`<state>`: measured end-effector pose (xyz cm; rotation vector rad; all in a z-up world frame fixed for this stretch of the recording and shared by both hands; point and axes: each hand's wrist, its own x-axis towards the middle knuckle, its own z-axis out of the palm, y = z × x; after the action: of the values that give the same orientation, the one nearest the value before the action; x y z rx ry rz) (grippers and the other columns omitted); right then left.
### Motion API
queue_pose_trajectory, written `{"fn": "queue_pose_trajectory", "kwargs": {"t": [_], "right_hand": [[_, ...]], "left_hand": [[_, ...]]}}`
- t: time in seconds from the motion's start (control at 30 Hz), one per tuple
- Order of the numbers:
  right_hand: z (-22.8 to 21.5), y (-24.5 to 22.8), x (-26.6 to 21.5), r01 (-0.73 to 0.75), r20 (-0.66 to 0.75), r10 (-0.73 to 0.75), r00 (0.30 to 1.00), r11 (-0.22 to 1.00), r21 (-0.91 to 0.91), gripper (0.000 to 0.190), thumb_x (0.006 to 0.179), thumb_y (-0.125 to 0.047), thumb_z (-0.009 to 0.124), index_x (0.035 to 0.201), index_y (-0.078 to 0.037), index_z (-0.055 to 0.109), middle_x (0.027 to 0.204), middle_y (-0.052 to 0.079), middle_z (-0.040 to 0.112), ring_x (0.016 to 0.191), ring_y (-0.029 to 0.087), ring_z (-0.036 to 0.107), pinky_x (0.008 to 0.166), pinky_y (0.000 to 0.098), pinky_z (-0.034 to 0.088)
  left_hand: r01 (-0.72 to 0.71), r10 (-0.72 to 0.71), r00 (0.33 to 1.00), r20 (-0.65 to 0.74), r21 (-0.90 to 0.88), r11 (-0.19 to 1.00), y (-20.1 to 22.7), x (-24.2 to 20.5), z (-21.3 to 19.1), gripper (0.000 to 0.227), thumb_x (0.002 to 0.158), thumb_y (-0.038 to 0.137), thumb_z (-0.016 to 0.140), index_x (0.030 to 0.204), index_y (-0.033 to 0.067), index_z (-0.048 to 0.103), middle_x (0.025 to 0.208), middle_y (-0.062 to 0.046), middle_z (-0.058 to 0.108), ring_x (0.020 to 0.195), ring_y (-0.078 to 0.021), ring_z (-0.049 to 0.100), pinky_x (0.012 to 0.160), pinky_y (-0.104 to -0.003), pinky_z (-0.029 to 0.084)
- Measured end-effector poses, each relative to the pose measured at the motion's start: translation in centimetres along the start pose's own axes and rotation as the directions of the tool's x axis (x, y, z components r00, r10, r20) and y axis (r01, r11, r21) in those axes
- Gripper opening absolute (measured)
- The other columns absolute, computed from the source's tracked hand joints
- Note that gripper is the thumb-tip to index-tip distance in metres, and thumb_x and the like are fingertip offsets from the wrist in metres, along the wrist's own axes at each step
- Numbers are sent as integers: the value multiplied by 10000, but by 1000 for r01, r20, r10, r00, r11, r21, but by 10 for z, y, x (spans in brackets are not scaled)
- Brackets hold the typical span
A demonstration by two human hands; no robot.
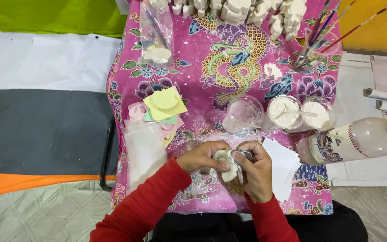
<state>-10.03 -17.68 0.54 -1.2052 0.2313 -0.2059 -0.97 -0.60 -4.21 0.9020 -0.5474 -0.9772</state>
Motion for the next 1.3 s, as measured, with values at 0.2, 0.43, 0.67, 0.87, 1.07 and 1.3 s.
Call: {"fn": "queue_pose_trajectory", "kwargs": {"t": [0.2,0.43,0.67,0.87,1.07,1.3], "right_hand": [[0,-4,-3,30,34,-29,999,999,-15,166,823,67,724,939,-14,636,918,67,638,711,98,537,661,215,456],[5,-5,-2,6,24,-6,1000,1000,10,164,840,73,721,953,-22,648,913,66,641,736,109,560,692,228,472],[5,-8,-6,20,61,-21,998,1000,15,160,837,40,733,938,-17,624,931,72,625,715,106,540,651,212,457],[31,-21,5,-55,-87,51,995,998,-41,161,889,-56,689,1024,-7,618,863,77,636,719,138,560,631,254,457],[20,-13,8,98,-287,-141,947,982,-159,224,892,-62,674,1082,35,606,819,94,610,669,135,546,541,260,420],[15,-2,-14,552,151,-636,757,498,-669,181,819,146,679,957,32,654,1085,157,654,867,186,632,698,245,557]], "left_hand": [[-21,22,1000,1,-39,999,18,-5,5,311,848,119,789,1104,10,650,917,-67,708,770,-109,665,689,-212,530],[-17,20,999,47,-68,998,11,-4,2,259,856,88,787,1055,45,628,886,-28,689,750,-78,643,677,-191,505],[-83,83,996,-27,-6,997,21,-6,1,293,834,158,807,1063,45,663,887,-30,698,749,-84,640,698,-192,499],[-90,90,996,14,-5,996,1,-1,-1,328,820,91,826,1098,19,667,931,-66,707,798,-103,670,701,-232,562],[-125,122,991,-63,-61,990,5,-4,-7,428,810,121,855,1140,-36,632,897,-109,741,767,-115,704,656,-263,593],[-86,91,995,33,-124,989,24,-9,-3,442,853,116,806,1213,5,574,1041,-105,687,892,-154,678,817,-255,550]]}}
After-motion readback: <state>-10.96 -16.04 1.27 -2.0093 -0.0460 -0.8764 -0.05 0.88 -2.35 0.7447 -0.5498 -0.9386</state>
